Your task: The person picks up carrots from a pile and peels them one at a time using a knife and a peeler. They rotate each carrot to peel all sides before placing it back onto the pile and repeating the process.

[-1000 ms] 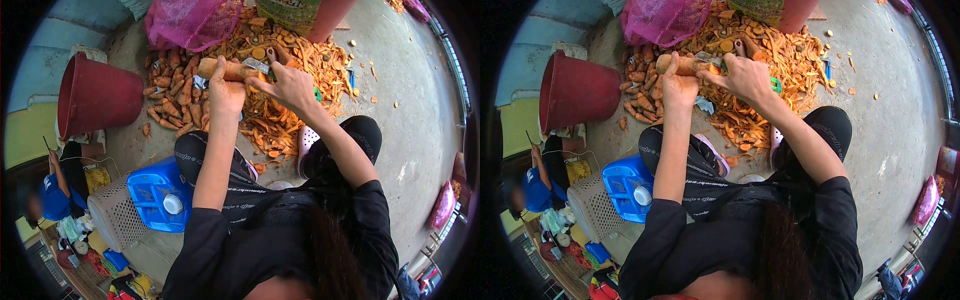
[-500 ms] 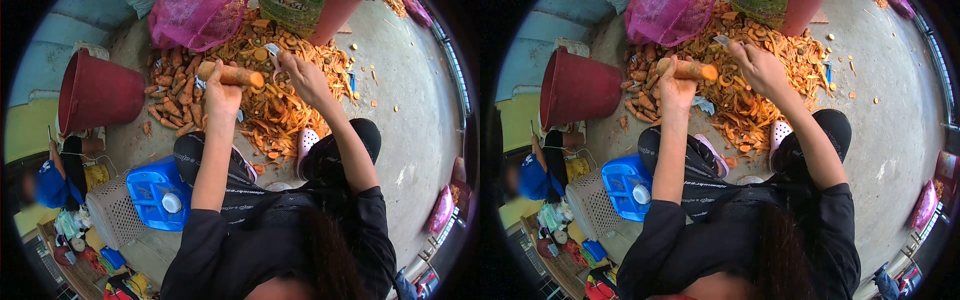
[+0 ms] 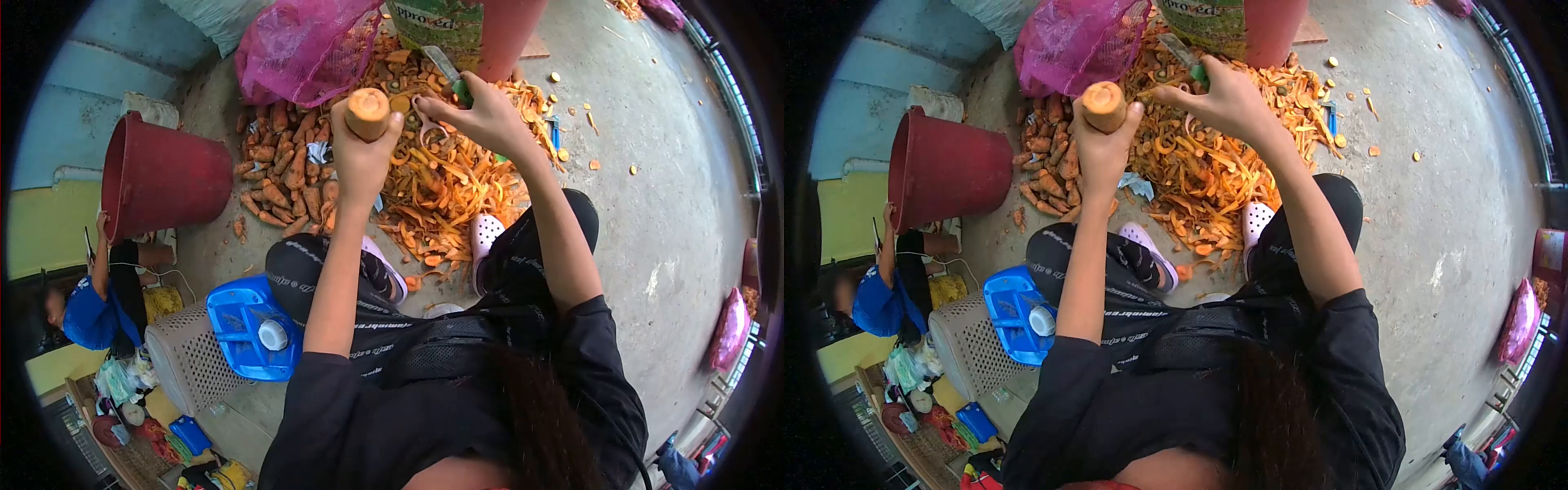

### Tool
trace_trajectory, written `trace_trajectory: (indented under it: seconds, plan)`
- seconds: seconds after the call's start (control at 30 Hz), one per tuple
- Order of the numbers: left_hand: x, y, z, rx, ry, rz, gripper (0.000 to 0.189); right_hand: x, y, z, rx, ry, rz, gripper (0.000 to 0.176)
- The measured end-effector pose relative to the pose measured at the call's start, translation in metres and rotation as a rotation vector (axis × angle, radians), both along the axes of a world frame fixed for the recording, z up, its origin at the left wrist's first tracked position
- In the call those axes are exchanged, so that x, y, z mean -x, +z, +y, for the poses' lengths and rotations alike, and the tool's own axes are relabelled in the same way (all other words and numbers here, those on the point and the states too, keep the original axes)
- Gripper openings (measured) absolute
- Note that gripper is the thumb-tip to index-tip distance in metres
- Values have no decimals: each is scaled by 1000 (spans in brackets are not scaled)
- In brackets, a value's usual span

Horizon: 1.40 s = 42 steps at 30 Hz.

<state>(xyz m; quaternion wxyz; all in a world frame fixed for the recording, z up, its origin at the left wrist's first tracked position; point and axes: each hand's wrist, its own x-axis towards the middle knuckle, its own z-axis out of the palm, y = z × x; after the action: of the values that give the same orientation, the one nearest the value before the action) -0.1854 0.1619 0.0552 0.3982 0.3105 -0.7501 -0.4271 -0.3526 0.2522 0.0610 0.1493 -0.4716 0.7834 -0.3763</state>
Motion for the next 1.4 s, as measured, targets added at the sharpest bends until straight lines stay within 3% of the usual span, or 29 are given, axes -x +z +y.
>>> trace_trajectory:
  seconds: [0.03,0.07,0.1,0.27,0.37,0.5,0.6,0.7,0.8,0.97,1.1,1.3,1.4]
  plan:
    - [0,-1,1,25,-24,31,36,-5,9,0,36,50,-150,64]
    - [-2,-7,1,45,-47,54,36,-11,10,-1,49,32,-89,84]
    - [-8,-13,3,59,-70,73,36,-23,16,-1,75,45,-52,85]
    - [-19,-19,13,-156,-110,193,35,-64,18,-4,1,84,224,85]
    - [-20,-30,8,141,-35,143,34,-73,16,-9,36,64,281,83]
    - [-23,-23,11,4,-69,238,38,-76,25,-13,9,61,343,81]
    - [-20,-27,9,82,15,261,33,-77,20,-18,37,59,343,80]
    - [-12,-41,5,-104,-23,359,33,-71,11,-21,64,68,385,79]
    - [-12,-44,4,99,19,283,35,-73,7,-21,77,52,422,77]
    - [-11,-58,12,119,25,190,38,-68,-21,-17,186,20,536,76]
    - [-5,-64,18,155,32,103,37,-65,-30,-14,46,55,440,77]
    - [-2,-75,18,-60,54,221,37,-76,-35,-18,36,48,274,72]
    - [-3,-79,13,162,106,150,38,-79,-37,-19,100,57,291,67]
